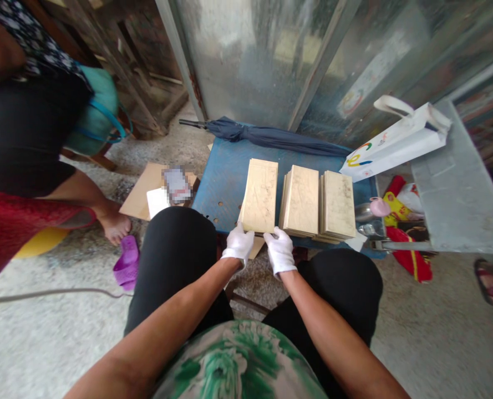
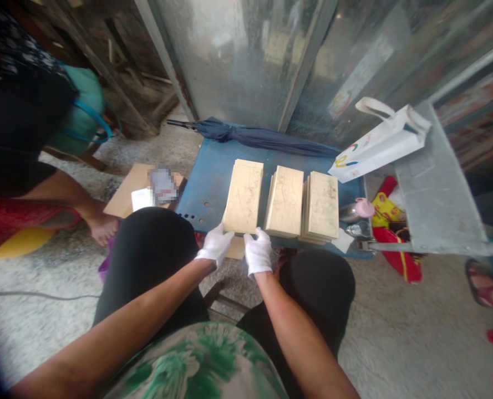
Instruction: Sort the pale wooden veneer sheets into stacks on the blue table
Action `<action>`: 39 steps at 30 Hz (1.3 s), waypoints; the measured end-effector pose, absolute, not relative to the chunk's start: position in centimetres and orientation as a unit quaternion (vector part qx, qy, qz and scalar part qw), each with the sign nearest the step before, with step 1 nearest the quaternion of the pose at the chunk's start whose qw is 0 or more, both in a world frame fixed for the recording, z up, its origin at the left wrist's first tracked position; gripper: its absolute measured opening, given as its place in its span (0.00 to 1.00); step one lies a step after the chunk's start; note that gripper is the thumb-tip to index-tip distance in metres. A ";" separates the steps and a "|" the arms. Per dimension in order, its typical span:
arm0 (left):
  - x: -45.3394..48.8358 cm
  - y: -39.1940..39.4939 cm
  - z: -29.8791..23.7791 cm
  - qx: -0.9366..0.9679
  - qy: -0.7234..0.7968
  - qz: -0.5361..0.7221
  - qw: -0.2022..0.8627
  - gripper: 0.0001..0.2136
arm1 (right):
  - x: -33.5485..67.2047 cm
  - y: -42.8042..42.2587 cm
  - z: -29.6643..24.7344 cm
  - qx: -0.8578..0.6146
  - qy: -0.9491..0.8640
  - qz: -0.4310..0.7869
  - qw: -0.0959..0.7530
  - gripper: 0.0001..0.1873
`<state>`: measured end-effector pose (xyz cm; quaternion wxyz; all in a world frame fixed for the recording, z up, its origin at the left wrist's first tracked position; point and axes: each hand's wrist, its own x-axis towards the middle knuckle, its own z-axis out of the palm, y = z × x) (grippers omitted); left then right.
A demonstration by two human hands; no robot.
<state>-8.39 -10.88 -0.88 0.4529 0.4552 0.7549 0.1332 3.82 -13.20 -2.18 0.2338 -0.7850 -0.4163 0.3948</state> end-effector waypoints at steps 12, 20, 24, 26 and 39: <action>-11.1 -13.6 0.6 0.447 0.747 0.092 0.484 0.11 | 4.8 -15.3 -3.8 -0.789 -0.309 0.483 0.220 0.26; -11.0 -11.7 -1.9 0.442 0.762 0.159 0.446 0.15 | 4.4 -13.6 -3.5 -0.733 -0.315 0.537 0.273 0.27; -11.1 -11.4 -3.3 0.434 0.766 0.147 0.451 0.13 | 4.5 -13.3 -3.7 -0.729 -0.313 0.535 0.290 0.27; -11.1 -11.4 -3.9 0.427 0.769 0.135 0.456 0.12 | 4.6 -13.1 -4.1 -0.725 -0.302 0.541 0.301 0.27; -12.1 -11.9 -6.5 0.411 0.785 0.052 0.460 0.10 | 4.7 -12.6 -5.6 -0.723 -0.330 0.535 0.288 0.23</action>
